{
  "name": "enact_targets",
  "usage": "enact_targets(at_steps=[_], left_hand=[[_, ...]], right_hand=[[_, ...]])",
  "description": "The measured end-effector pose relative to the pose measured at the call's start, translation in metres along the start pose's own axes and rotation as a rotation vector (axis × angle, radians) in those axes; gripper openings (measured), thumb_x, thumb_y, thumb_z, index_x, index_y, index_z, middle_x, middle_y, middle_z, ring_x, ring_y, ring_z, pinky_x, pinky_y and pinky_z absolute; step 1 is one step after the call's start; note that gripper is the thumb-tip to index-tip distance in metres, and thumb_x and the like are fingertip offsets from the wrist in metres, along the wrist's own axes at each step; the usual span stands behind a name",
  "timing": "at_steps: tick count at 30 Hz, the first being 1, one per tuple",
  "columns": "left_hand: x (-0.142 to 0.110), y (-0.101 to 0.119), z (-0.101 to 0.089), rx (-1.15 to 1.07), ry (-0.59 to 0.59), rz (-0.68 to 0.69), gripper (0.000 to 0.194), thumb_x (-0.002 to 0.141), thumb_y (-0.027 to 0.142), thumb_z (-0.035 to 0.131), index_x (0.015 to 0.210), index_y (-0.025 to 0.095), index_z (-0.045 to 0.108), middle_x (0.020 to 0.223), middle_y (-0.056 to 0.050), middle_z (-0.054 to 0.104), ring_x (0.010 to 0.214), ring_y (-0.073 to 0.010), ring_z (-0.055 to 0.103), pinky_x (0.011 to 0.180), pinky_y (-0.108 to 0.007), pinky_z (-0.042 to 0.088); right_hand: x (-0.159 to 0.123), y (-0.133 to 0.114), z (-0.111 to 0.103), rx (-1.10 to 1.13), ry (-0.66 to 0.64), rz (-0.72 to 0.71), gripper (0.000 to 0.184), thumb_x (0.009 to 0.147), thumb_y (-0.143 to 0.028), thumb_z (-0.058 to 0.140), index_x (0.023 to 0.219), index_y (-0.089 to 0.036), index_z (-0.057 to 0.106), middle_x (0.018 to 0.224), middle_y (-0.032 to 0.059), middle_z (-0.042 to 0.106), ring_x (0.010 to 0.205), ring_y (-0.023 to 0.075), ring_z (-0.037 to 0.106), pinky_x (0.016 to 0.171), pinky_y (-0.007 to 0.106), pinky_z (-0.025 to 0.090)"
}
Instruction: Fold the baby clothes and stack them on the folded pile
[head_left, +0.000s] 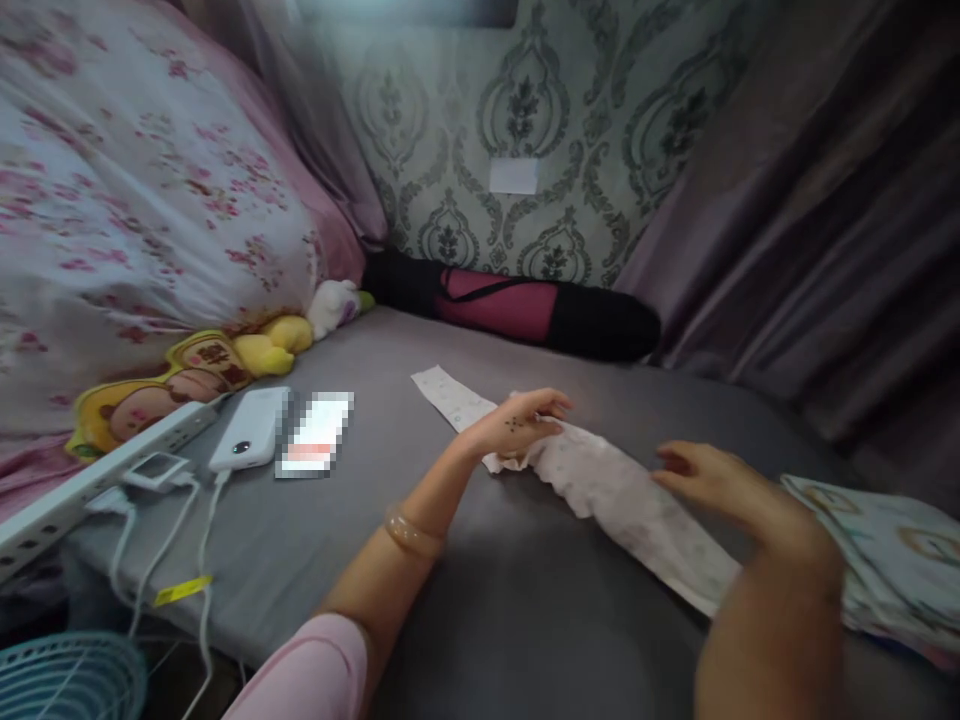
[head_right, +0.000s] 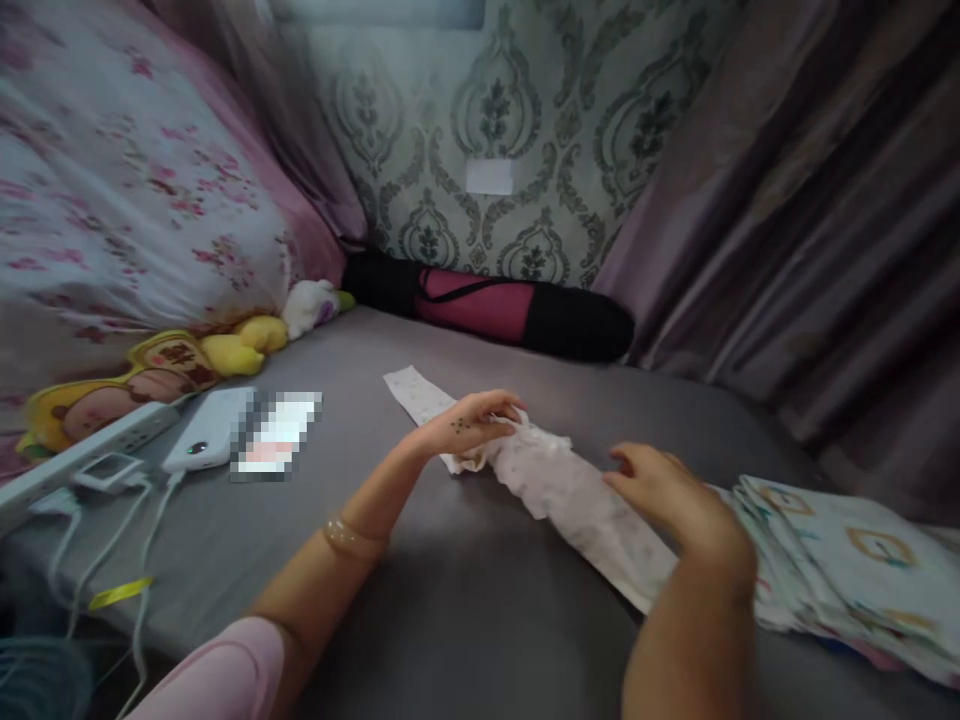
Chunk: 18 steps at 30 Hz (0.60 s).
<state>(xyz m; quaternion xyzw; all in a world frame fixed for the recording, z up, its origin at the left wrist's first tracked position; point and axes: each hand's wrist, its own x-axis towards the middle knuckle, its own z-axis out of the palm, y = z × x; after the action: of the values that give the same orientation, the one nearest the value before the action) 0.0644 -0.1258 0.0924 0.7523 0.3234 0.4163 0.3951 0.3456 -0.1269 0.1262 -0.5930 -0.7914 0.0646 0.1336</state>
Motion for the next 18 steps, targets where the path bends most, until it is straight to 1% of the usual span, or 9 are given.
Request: enact_targets(at_steps=[2,3,5,7,10,12,14,16,18], left_hand=[[0.001,-0.004,0.004,-0.031,-0.046,-0.024,0.028,0.084,0.020,0.059,0.112,0.014,0.057,0.099,-0.008,0.067,0.089,-0.0168,0.062,0.079,-0.030,0.047],[0.002,-0.005,0.006,-0.059,-0.058,-0.023,0.028,0.084,0.020,0.059,0.112,0.014,0.057,0.099,-0.008,0.067,0.090,-0.0171,0.062,0.079,-0.030,0.048],[0.003,-0.004,0.011,-0.128,-0.065,-0.006,0.030,0.084,0.021,0.061,0.112,0.015,0.056,0.099,-0.008,0.066,0.092,-0.0177,0.062,0.080,-0.031,0.048],[0.004,-0.002,0.015,-0.167,-0.041,0.021,0.034,0.082,0.022,0.063,0.115,0.015,0.055,0.102,-0.008,0.066,0.096,-0.0180,0.061,0.084,-0.033,0.048],[0.003,0.000,0.015,-0.077,0.043,0.024,0.039,0.081,0.024,0.066,0.117,0.017,0.054,0.109,-0.010,0.064,0.098,-0.0182,0.059,0.088,-0.035,0.046],[0.001,0.001,0.011,0.036,0.062,-0.015,0.039,0.080,0.029,0.067,0.116,0.018,0.056,0.113,-0.010,0.062,0.099,-0.0191,0.057,0.086,-0.035,0.047],[-0.001,0.000,0.007,0.129,0.031,-0.056,0.038,0.080,0.030,0.066,0.115,0.019,0.057,0.113,-0.009,0.062,0.099,-0.0198,0.057,0.083,-0.034,0.047],[-0.003,-0.004,0.005,0.206,-0.019,-0.086,0.032,0.080,0.024,0.062,0.111,0.020,0.058,0.108,-0.007,0.063,0.094,-0.0190,0.058,0.079,-0.032,0.047],[-0.003,-0.011,0.004,0.279,-0.046,-0.105,0.025,0.078,0.015,0.055,0.102,0.019,0.061,0.096,-0.005,0.064,0.085,-0.0173,0.058,0.074,-0.029,0.047]], right_hand=[[0.002,-0.006,0.006,0.033,0.032,-0.079,0.029,0.080,-0.032,0.057,0.105,-0.021,0.068,0.109,0.0102,0.070,0.100,0.0268,0.065,0.089,0.041,0.050],[0.002,-0.015,0.008,0.081,0.036,-0.149,0.032,0.083,-0.034,0.055,0.111,-0.023,0.066,0.116,0.0097,0.067,0.108,0.0268,0.062,0.095,0.042,0.047],[0.004,-0.038,0.010,0.209,-0.005,-0.270,0.035,0.085,-0.036,0.055,0.118,-0.025,0.063,0.121,0.0075,0.064,0.112,0.0251,0.059,0.099,0.041,0.044],[0.007,-0.060,0.013,0.323,-0.071,-0.342,0.040,0.085,-0.036,0.058,0.123,-0.025,0.060,0.122,0.0066,0.064,0.111,0.0241,0.059,0.097,0.038,0.044],[0.011,-0.073,0.019,0.383,-0.090,-0.303,0.042,0.084,-0.037,0.059,0.124,-0.023,0.060,0.109,0.0065,0.069,0.094,0.0224,0.064,0.083,0.033,0.048],[0.011,-0.071,0.021,0.375,-0.076,-0.267,0.034,0.086,-0.038,0.057,0.116,-0.023,0.066,0.101,0.0059,0.071,0.083,0.0206,0.064,0.075,0.031,0.046],[0.012,-0.065,0.021,0.369,-0.065,-0.263,0.027,0.087,-0.036,0.054,0.103,-0.022,0.070,0.096,0.0048,0.071,0.080,0.0194,0.062,0.072,0.030,0.044],[0.012,-0.059,0.020,0.359,-0.030,-0.251,0.023,0.086,-0.032,0.052,0.093,-0.022,0.071,0.091,0.0036,0.071,0.078,0.0183,0.061,0.071,0.029,0.042],[0.014,-0.055,0.019,0.343,0.050,-0.206,0.019,0.082,-0.029,0.054,0.087,-0.021,0.070,0.086,0.0028,0.069,0.075,0.0172,0.059,0.070,0.029,0.042]])
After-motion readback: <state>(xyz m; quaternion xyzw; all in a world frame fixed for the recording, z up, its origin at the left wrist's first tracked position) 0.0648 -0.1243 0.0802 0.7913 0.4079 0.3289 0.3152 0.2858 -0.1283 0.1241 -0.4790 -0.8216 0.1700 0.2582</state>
